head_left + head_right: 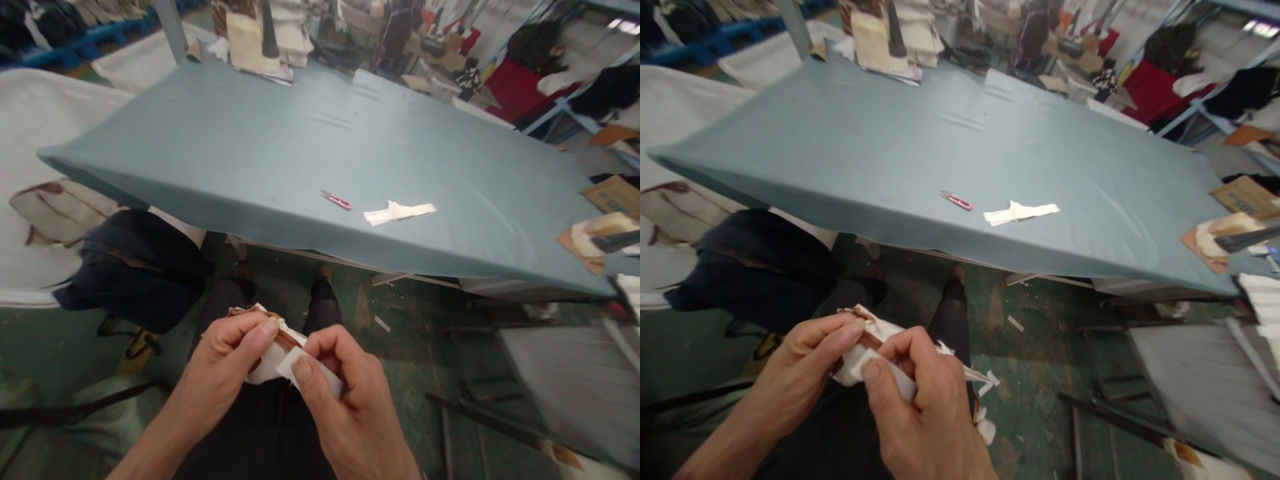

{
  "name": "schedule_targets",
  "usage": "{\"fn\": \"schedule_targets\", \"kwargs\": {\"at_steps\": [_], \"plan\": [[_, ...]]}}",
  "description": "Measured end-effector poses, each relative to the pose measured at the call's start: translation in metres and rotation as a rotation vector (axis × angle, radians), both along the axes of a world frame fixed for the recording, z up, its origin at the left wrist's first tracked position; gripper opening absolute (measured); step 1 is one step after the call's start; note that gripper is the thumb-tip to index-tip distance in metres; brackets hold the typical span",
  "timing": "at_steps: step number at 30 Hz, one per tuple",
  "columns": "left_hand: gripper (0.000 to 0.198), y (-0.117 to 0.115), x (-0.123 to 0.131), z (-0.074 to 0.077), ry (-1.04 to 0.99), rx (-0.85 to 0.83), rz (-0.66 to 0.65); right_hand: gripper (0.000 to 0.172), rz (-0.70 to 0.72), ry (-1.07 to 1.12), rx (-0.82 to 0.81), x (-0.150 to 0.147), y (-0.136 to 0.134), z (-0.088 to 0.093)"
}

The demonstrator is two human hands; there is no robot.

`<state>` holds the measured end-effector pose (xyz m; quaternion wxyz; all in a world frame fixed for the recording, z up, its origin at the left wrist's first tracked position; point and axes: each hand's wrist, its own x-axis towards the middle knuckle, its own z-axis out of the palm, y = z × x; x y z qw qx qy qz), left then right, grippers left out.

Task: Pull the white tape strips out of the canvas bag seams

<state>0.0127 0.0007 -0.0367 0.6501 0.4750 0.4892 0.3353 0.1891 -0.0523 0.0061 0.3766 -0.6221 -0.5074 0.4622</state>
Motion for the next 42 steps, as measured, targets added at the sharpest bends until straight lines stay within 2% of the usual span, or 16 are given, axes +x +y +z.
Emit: {"fn": "schedule_targets", "kwargs": {"at_steps": [10,16,27,34,42], "plan": [[0.057,0.002,-0.01,0.002,0.018,0.034,-0.063,0.029,0.013,0.036,-0.031,-0.008,0.016,0.004],[0.058,0.004,-0.01,0.005,0.011,0.06,-0.018,0.03,0.011,0.06,-0.056,-0.016,0.018,-0.003],[0.056,-0.003,-0.015,-0.007,-0.025,0.026,0.035,0.027,-0.006,0.047,0.018,-0.029,0.019,-0.011],[0.056,-0.001,-0.013,-0.001,0.029,0.056,0.041,0.027,-0.034,0.008,0.055,-0.032,0.021,-0.02],[0.059,-0.003,-0.02,-0.016,0.051,0.116,0.011,0.029,-0.049,-0.024,0.007,-0.029,0.022,-0.029]]}}
